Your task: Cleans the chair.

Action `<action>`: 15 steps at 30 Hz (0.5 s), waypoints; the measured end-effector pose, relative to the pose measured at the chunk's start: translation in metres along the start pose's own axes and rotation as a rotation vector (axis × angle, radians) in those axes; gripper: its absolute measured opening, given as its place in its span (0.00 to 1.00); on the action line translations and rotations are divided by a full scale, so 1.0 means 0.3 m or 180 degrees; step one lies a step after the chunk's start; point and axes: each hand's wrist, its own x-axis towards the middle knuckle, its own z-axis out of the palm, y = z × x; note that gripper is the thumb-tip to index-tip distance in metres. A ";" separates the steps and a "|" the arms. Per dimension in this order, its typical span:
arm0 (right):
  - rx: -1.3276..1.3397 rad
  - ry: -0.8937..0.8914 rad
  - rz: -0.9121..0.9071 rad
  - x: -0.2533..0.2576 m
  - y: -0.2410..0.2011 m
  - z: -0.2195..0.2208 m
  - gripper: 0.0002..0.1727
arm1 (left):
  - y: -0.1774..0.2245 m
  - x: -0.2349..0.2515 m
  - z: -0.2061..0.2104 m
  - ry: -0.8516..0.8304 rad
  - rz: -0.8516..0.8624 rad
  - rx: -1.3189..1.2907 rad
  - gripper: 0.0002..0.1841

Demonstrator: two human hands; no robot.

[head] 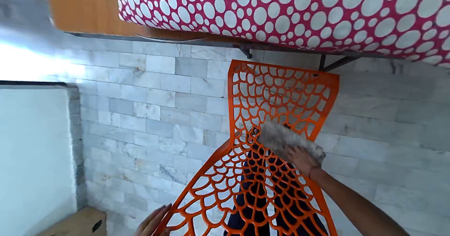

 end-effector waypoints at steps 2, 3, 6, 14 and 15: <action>-0.0273 -0.0240 -0.0298 -0.047 0.049 0.015 0.37 | 0.007 0.022 0.012 0.0265 0.0432 0.0363 0.24; -0.0334 -0.0221 -0.0366 -0.072 0.090 -0.008 0.35 | 0.007 0.031 0.025 0.0450 0.0593 0.0366 0.22; -0.0597 0.0315 -0.0244 -0.140 0.244 -0.152 0.27 | -0.030 0.047 0.056 0.0831 0.1095 0.0110 0.20; -0.0063 0.2123 0.1134 -0.106 0.370 -0.526 0.39 | -0.014 0.025 0.053 0.0918 0.0935 0.0087 0.21; 0.0122 0.2231 0.1362 -0.085 0.351 -0.538 0.41 | -0.012 0.024 0.053 0.0906 0.0948 0.0084 0.21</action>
